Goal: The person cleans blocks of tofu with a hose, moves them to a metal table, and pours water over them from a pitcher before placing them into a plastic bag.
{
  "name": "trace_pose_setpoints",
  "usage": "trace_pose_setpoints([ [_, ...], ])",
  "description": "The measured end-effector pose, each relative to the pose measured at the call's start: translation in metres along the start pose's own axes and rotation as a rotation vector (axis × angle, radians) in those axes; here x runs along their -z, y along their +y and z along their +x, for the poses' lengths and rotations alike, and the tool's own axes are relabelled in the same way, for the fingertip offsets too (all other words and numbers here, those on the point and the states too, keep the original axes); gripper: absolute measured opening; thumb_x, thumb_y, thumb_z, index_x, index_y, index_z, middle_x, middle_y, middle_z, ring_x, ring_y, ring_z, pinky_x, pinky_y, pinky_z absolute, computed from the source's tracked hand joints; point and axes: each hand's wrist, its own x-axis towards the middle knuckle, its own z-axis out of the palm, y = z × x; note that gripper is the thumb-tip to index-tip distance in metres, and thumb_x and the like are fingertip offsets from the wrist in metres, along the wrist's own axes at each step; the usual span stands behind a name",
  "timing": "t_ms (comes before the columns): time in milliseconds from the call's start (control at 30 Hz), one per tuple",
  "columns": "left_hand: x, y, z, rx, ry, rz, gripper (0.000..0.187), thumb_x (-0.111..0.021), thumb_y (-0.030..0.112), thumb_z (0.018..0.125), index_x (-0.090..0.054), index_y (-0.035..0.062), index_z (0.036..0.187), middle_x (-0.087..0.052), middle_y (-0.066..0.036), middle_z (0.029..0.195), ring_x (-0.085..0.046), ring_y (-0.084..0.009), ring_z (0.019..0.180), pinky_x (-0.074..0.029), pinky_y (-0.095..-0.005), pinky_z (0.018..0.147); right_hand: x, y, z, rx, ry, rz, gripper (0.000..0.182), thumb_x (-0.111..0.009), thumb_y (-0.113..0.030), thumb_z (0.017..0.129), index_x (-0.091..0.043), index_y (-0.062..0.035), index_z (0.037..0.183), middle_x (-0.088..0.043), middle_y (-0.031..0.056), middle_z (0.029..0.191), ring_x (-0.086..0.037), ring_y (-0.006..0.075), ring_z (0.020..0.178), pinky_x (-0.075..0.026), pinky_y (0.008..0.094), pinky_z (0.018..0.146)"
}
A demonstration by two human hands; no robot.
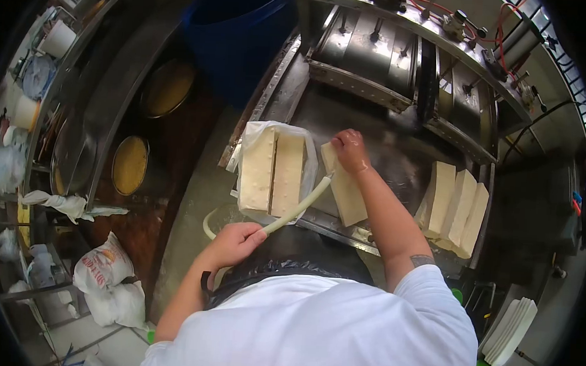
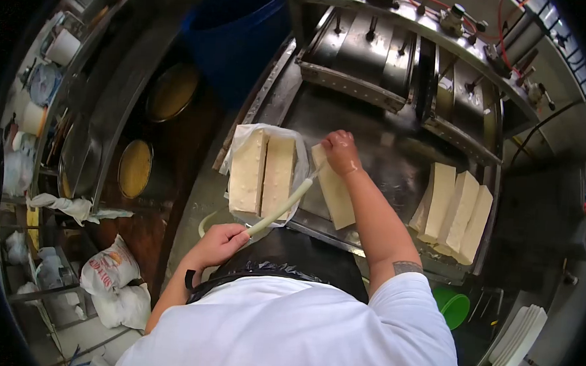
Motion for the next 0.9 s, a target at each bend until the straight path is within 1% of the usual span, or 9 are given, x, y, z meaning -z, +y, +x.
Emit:
trace_pose_setpoints([
  [67,-0.002,0.001,0.0,-0.009,0.027,-0.02,0.036,-0.064,0.033,0.108,-0.066,0.0004,0.093,-0.062,-0.014,0.076,-0.058,-0.0238,0.072,-0.048,-0.0405,0.069,-0.005,0.005,-0.001,0.048,0.017,-0.031,0.01,-0.073,-0.017,0.096,-0.072,-0.007,0.094,-0.07,0.0169,0.104,-0.062,0.0404,0.107,-0.05,0.0532,0.096],
  [167,-0.003,-0.003,0.003,-0.02,0.013,-0.007,0.037,-0.063,0.034,0.108,-0.067,0.0004,0.094,-0.064,-0.015,0.078,-0.059,-0.0266,0.072,-0.049,-0.0414,0.069,-0.005,0.0,-0.005,0.014,0.054,-0.15,0.012,-0.07,-0.019,0.099,-0.071,-0.0071,0.101,-0.069,0.0184,0.107,-0.062,0.041,0.107,-0.051,0.0532,0.096],
  [300,-0.003,-0.003,0.004,-0.021,-0.019,0.011,0.037,-0.063,0.034,0.108,-0.068,0.0007,0.095,-0.065,-0.016,0.08,-0.06,-0.028,0.073,-0.05,-0.0416,0.07,-0.004,0.0,-0.01,-0.139,0.071,-0.166,0.017,-0.067,-0.023,0.103,-0.068,-0.0065,0.106,-0.068,0.0197,0.109,-0.063,0.0429,0.11,-0.052,0.0532,0.097],
  [367,-0.003,-0.005,0.004,-0.075,-0.022,0.023,0.034,-0.064,0.031,0.11,-0.071,-0.0007,0.1,-0.062,-0.007,0.077,-0.054,-0.0159,0.073,-0.047,-0.0352,0.067,0.002,-0.004,-0.014,-0.199,0.057,-0.167,0.018,-0.066,-0.024,0.104,-0.067,-0.0063,0.107,-0.069,0.0203,0.108,-0.063,0.0439,0.11,-0.053,0.0538,0.097],
  [400,-0.002,-0.006,0.004,-0.08,-0.028,0.022,0.034,-0.064,0.031,0.11,-0.071,-0.0007,0.1,-0.062,-0.007,0.077,-0.054,-0.0159,0.073,-0.047,-0.0352,0.067,0.005,-0.007,-0.021,-0.26,0.042,-0.17,0.019,-0.065,-0.024,0.104,-0.066,-0.0055,0.107,-0.069,0.0212,0.109,-0.064,0.0446,0.108,-0.053,0.0546,0.096],
  [600,-0.002,-0.008,0.006,-0.072,-0.059,0.029,0.032,-0.065,0.03,0.11,-0.072,-0.0006,0.103,-0.065,-0.01,0.08,-0.057,-0.0181,0.074,-0.049,-0.0364,0.069,0.034,-0.023,-0.085,-0.324,-0.021,-0.258,0.021,-0.061,-0.024,0.106,-0.061,-0.0029,0.107,-0.069,0.0242,0.108,-0.065,0.0467,0.104,-0.053,0.057,0.092],
  [667,-0.001,-0.009,0.009,-0.046,-0.08,0.052,0.037,-0.064,0.036,0.107,-0.071,0.0016,0.098,-0.069,-0.019,0.085,-0.067,-0.0341,0.079,-0.052,-0.0446,0.074,0.044,-0.032,-0.111,-0.344,-0.007,-0.264,0.022,-0.06,-0.024,0.107,-0.06,-0.0025,0.107,-0.069,0.0244,0.107,-0.065,0.0468,0.104,-0.053,0.0574,0.091],
  [867,0.005,-0.019,0.012,0.004,-0.246,0.106,0.039,-0.064,0.04,0.106,-0.076,0.003,0.108,-0.074,-0.017,0.09,-0.071,-0.03,0.083,-0.054,-0.0422,0.077,0.075,-0.05,-0.205,-0.4,-0.026,-0.319,0.022,-0.057,-0.024,0.108,-0.057,-0.0026,0.104,-0.067,0.0256,0.111,-0.064,0.0479,0.106,-0.052,0.0598,0.088],
  [900,0.008,-0.017,0.013,-0.003,-0.253,0.106,0.039,-0.064,0.04,0.106,-0.076,0.003,0.108,-0.074,-0.017,0.09,-0.071,-0.03,0.083,-0.054,-0.0422,0.077,0.086,-0.057,-0.216,-0.541,-0.153,-0.3,0.022,-0.058,-0.024,0.107,-0.058,-0.0021,0.107,-0.067,0.0252,0.114,-0.064,0.0479,0.108,-0.052,0.0591,0.09],
])
